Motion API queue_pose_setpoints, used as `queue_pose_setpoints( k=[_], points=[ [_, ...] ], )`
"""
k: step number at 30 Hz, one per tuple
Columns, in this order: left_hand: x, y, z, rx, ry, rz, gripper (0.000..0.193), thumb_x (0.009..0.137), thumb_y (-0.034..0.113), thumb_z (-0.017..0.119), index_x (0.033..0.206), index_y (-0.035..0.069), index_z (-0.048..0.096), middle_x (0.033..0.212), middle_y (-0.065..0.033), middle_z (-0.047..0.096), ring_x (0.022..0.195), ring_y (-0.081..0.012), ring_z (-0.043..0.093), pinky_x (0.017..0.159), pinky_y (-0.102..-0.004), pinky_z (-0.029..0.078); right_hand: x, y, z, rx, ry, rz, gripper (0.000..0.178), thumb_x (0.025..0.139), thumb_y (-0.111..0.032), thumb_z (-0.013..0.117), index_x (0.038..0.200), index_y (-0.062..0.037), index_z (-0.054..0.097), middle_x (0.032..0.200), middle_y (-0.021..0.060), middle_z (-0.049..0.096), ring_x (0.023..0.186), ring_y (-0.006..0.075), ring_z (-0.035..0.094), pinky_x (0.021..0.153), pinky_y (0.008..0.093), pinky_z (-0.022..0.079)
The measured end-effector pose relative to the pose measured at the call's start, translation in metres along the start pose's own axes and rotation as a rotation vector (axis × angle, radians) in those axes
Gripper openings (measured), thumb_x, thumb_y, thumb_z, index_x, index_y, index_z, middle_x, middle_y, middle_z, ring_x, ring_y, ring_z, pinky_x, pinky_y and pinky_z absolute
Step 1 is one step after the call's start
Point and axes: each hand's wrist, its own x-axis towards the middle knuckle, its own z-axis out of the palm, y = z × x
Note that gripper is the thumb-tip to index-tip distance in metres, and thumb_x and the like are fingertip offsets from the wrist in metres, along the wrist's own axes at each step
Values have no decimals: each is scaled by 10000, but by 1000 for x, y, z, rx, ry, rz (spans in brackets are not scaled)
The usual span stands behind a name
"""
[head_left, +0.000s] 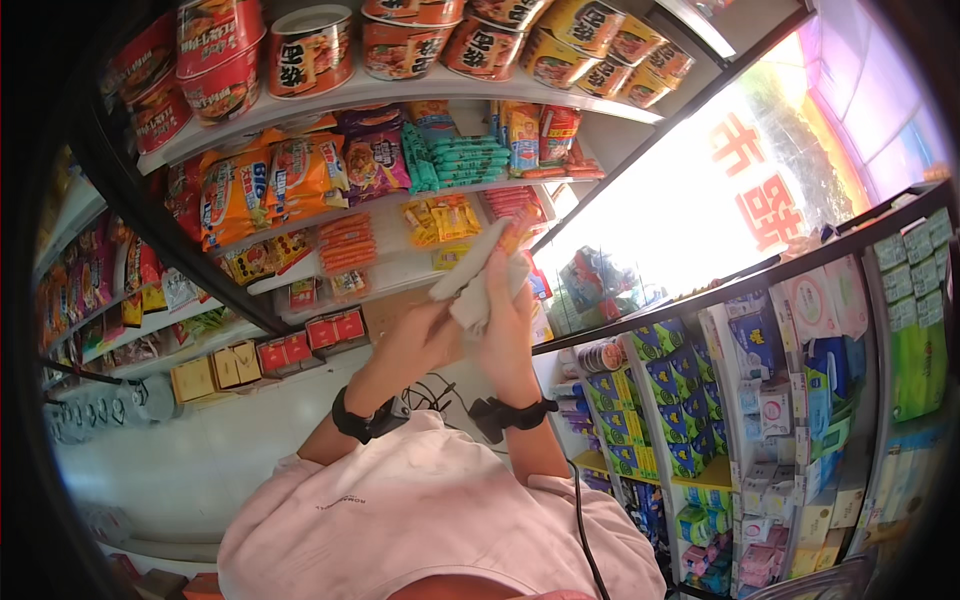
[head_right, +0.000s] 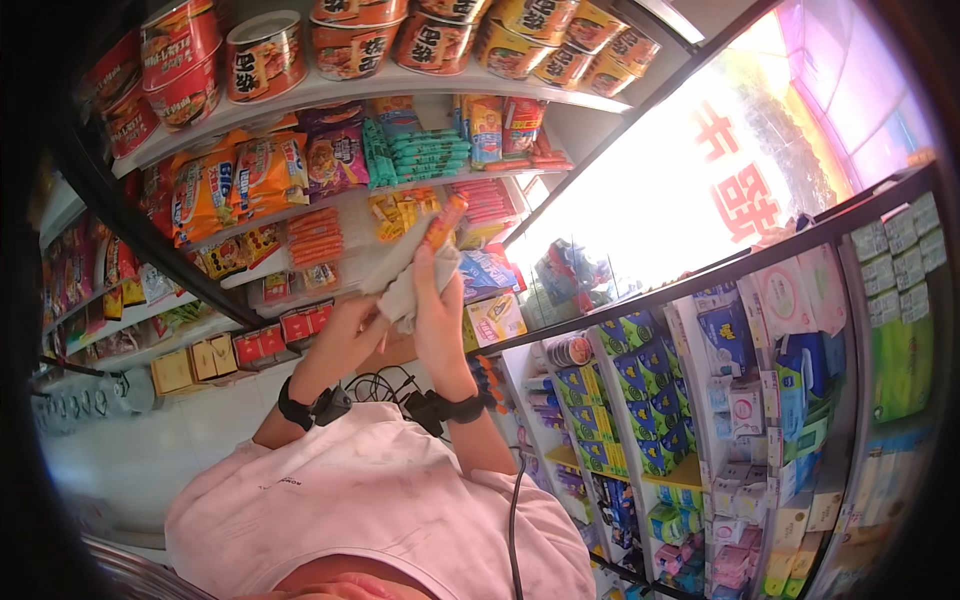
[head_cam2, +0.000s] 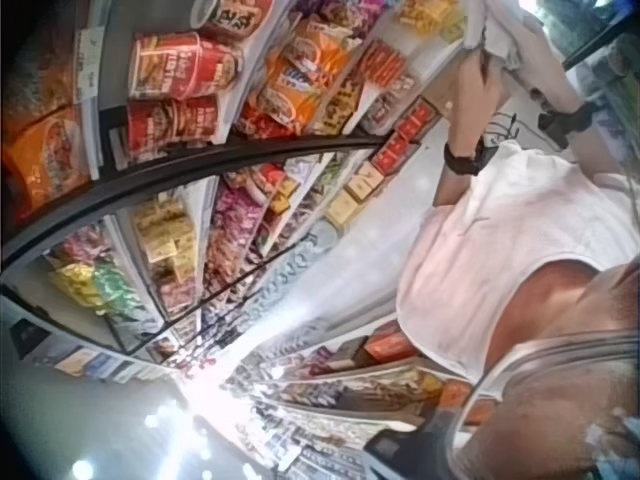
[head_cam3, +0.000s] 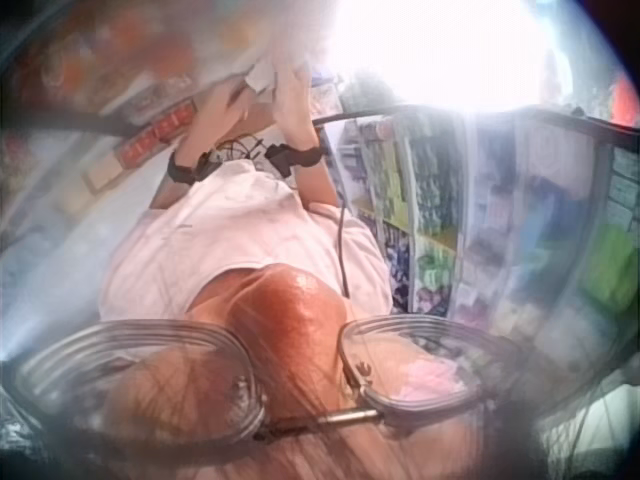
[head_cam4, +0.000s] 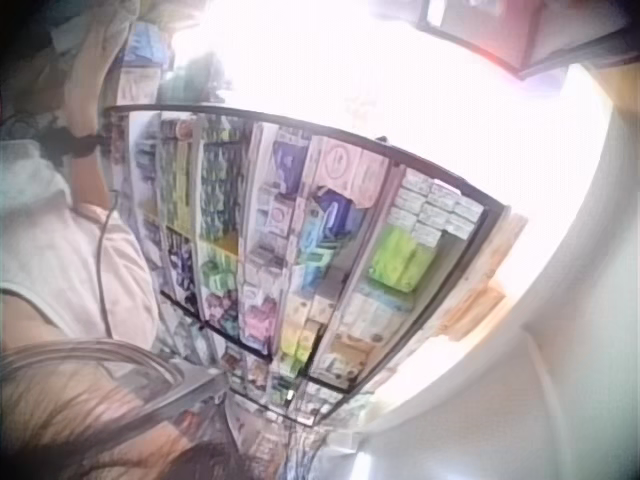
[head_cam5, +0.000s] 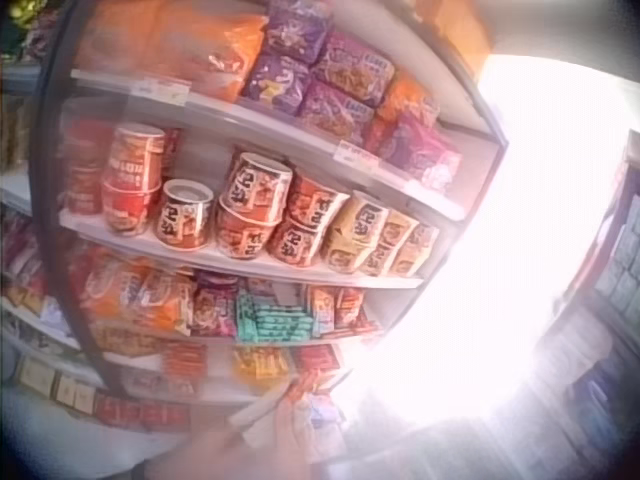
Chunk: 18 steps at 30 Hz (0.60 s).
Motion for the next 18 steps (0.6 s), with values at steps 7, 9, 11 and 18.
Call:
queue_pose_setpoints(
  k=[7,9,11,18],
  points=[
    [2,16,-23,80,-124,-181,179,927,153,626,990,-14,624,717,-162,642,596,-272,642,573,-390,475,25,-4,6,128,179,-184,345,1011,-355,568,1140,-35,550,917,58,653,759,139,650,649,294,540],
    [2,4,-19,-6,17,-60,208,894,171,668,967,-16,614,696,-171,634,606,-287,653,562,-381,475,9,10,6,-270,132,-111,305,1011,-304,575,1143,-30,551,903,31,635,755,115,630,659,267,518],
    [1,-16,-14,42,-78,-52,230,878,177,685,981,-16,612,708,-174,636,617,-289,655,567,-365,481,1,20,-2,-339,133,-141,270,1017,-286,567,1119,-36,559,923,16,614,767,93,597,662,240,490],
    [15,4,-5,-31,133,-166,329,887,199,730,1145,17,637,829,-10,638,678,-61,594,628,-236,480,-11,9,-46,-378,202,-56,309,1028,-299,536,1153,-21,585,823,-3,619,715,86,572,645,253,469]
  ],
)
